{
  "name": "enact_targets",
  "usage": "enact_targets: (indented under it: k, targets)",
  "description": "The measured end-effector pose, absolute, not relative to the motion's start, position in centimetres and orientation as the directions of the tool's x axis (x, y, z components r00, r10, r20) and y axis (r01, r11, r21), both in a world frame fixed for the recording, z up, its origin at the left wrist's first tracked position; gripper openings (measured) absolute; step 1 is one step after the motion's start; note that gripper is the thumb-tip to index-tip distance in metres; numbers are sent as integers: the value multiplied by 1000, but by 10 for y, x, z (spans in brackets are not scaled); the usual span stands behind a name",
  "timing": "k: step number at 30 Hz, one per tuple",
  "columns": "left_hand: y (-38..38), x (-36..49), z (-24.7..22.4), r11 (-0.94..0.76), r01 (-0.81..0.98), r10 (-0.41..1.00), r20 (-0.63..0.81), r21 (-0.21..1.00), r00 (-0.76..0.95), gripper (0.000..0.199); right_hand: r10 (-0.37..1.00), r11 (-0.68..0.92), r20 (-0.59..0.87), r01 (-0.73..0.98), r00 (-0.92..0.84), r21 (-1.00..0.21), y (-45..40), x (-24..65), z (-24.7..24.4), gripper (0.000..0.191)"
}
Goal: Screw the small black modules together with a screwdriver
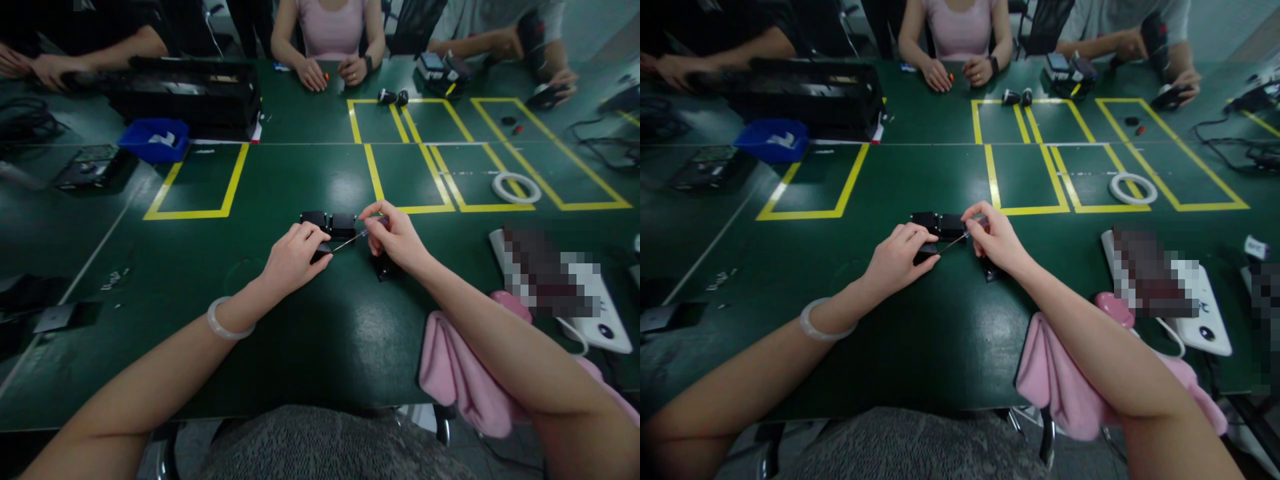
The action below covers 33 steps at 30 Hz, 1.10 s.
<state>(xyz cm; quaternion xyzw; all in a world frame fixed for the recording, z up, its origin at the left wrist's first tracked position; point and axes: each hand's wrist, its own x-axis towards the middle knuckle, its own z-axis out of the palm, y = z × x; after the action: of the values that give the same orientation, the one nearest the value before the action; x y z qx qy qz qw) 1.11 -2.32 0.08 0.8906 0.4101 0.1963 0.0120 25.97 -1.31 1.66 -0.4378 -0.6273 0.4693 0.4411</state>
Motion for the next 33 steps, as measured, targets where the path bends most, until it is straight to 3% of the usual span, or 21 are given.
enact_targets:
  k: [17,33]
  targets:
    - [-23,11,1,-661,730,735,345,174,583,26,965,189,148,185,-215,-964,-12,259,16,29]
    - [-23,12,2,-663,728,734,348,175,583,25,965,187,155,140,-213,-972,-12,258,15,18]
